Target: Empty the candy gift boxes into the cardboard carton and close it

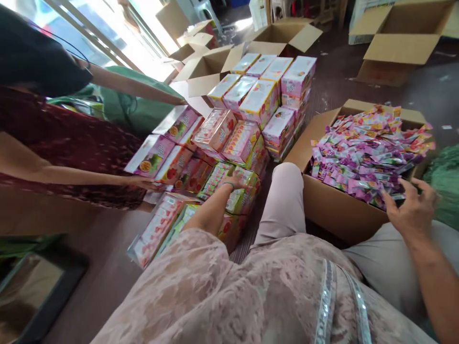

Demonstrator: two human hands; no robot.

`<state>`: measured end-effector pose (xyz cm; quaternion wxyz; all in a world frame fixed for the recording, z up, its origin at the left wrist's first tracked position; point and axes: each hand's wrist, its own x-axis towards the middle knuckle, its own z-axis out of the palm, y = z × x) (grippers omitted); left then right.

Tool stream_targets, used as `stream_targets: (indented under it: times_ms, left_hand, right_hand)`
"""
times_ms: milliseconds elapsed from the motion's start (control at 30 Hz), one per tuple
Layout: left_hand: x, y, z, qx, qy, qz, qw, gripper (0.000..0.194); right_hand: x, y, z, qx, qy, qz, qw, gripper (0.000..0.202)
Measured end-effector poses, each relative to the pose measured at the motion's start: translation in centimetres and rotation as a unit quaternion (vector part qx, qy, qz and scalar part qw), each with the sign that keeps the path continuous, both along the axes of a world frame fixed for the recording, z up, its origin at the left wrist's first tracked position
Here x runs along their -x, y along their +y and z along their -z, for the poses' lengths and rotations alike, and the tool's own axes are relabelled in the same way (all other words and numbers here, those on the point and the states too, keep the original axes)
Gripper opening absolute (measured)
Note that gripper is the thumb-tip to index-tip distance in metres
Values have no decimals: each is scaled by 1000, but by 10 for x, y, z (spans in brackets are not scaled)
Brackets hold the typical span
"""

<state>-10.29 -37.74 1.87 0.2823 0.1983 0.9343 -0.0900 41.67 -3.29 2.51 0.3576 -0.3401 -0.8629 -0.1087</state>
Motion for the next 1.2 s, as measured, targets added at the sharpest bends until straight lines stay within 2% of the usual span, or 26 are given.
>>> stream_targets:
  times_ms: [67,133,233,333,500,600,767,900,967,1033,1067,1133,1200]
  left_hand:
    - [-12,6,17,11,16,-6,1000,160]
    - [-19,7,26,12,26,-10,1000,160]
    - [-18,-2,29,0,22,-40,999,153]
    - [-16,-15,28,-8,7,-82,997,147]
    - [-34,-16,33,-58,4,-85,995,138]
    - [-38,-13,30,-150,-20,-152,977,134]
    - [-31,-17,7,-303,-85,-223,923,124]
    - [-41,-14,-23,-438,-125,-262,851,111]
    - [-52,-3,-50,-500,-144,-259,814,107]
    - [-65,15,-89,-543,-168,-224,792,101]
    - [-72,27,-112,-550,-180,-188,794,98]
    - [-87,53,-156,-537,-189,-101,816,92]
    - [-103,81,-193,-524,-209,-31,825,88]
  right_hand:
    - [-5,-2,4,15,-1,11,1000,60]
    - [-7,-2,5,44,-4,21,999,55]
    - [-5,-1,9,87,-13,20,996,48]
    - [-1,-3,12,91,-2,8,996,46]
    - [5,-10,6,133,-25,26,990,40]
    - [9,-15,-2,157,-38,43,986,36]
    - [10,-18,-5,193,-35,36,980,31]
    - [22,-29,-15,233,4,10,972,21]
    - [41,-48,-34,212,28,-47,976,23]
    - [72,-79,-63,151,35,-155,976,24]
    - [90,-96,-80,115,29,-222,968,23]
    - [131,-125,-113,33,1,-357,934,24]
    - [168,-140,-141,-60,-18,-424,903,25]
